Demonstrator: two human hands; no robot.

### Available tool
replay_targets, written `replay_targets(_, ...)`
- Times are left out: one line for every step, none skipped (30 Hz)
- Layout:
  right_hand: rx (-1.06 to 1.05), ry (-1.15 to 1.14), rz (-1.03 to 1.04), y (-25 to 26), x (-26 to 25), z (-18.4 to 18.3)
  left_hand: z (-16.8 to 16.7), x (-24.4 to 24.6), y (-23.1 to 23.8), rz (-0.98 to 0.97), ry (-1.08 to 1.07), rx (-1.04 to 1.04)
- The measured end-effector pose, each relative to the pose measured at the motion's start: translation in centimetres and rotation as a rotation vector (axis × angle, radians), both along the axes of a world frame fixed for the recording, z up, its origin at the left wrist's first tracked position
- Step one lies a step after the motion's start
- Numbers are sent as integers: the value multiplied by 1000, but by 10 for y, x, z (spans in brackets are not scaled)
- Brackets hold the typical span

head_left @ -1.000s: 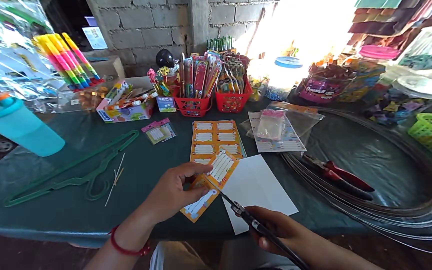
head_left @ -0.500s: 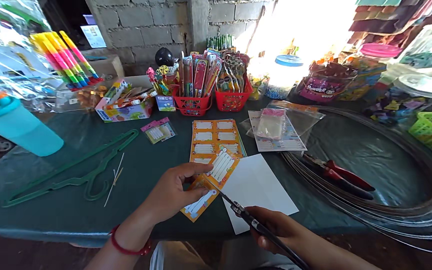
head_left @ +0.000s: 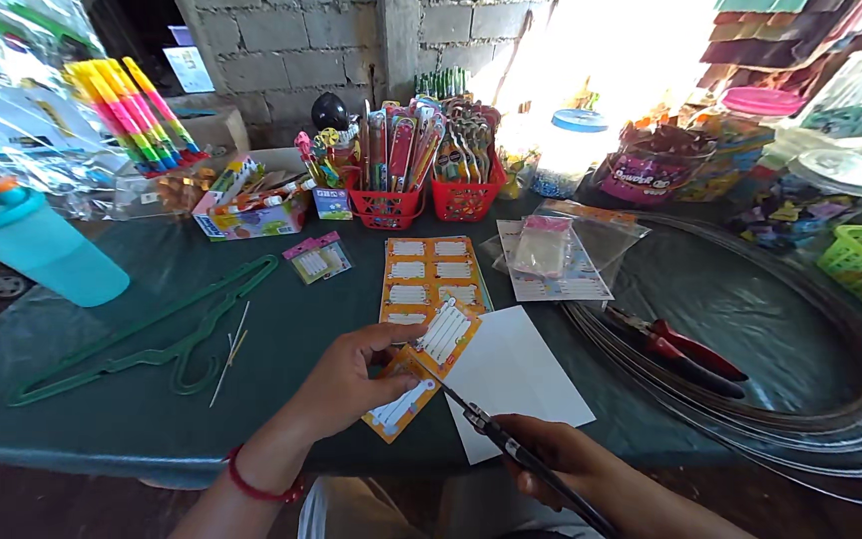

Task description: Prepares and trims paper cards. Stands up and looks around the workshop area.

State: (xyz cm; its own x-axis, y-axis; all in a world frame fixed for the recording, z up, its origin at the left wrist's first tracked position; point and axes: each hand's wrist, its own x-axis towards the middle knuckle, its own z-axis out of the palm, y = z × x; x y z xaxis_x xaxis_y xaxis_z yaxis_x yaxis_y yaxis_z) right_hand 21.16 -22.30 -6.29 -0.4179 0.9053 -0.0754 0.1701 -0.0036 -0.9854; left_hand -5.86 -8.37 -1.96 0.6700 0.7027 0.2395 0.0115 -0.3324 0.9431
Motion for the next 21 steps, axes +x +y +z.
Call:
replay_targets(-3,-6,-3,0,0,1,0,0,0,0,1,-7)
replay_targets(-10,-9,-6,-1,0,1,-1,0,0,0,-2,-14)
replay_targets(-16,-12,-8,-1,0,1,-1,0,-1,-3,-6,-20)
replay_targets(-18,-15,-9,-1,0,1,-1,0,-1,-6,-10,-25)
replay_targets(-20,-20,-11,-2,0,1,-2,0,-1,-9,-11,-26)
replay_targets(-22,-25,-12,-2,0,1,-2,0,-1,-10,-10,-29)
replay_targets(-23,-32,-13,-2,0,2,-2,1,-1,-11,-11,-35)
replay_targets(-22,-38,-14,-2,0,2,-2,0,-1,-14,-12,-43)
replay_targets(-18,-43,-15,-2,0,1,-2,0,-1,-15,-11,-52)
replay_targets(-15,-44,-17,-2,0,1,-2,0,-1,-16,-10,-61)
replay_targets(-15,-45,-17,-2,0,0,-2,0,-1,-17,-5,-67)
replay_targets(-20,-44,-15,-1,0,0,-2,-1,-1,-17,1,-70)
replay_targets(-28,-43,-11,-1,0,1,-2,-1,-1,-17,9,-71)
replay_targets(-32,-39,-11,-1,0,1,-2,-1,-1,-20,16,-71)
replay_targets(-35,-33,-11,-1,0,0,-3,-1,-1,-23,18,-73)
replay_targets(-33,-30,-11,-1,-1,-1,-3,-1,-1,-24,17,-77)
replay_targets(-32,-29,-12,-1,-1,-1,-4,-1,-1,-23,17,-83)
replay_targets(-34,-30,-15,-1,-1,-2,-5,-1,0,-25,12,-86)
replay_targets(-38,-33,-17,-1,-2,-2,-6,-1,0,-27,6,-88)
replay_targets(-44,-36,-17,-1,-2,-1,-7,-1,0,-30,2,-90)
replay_targets(-49,-41,-17,-1,-2,-1,-7,-1,0,-31,3,-94)
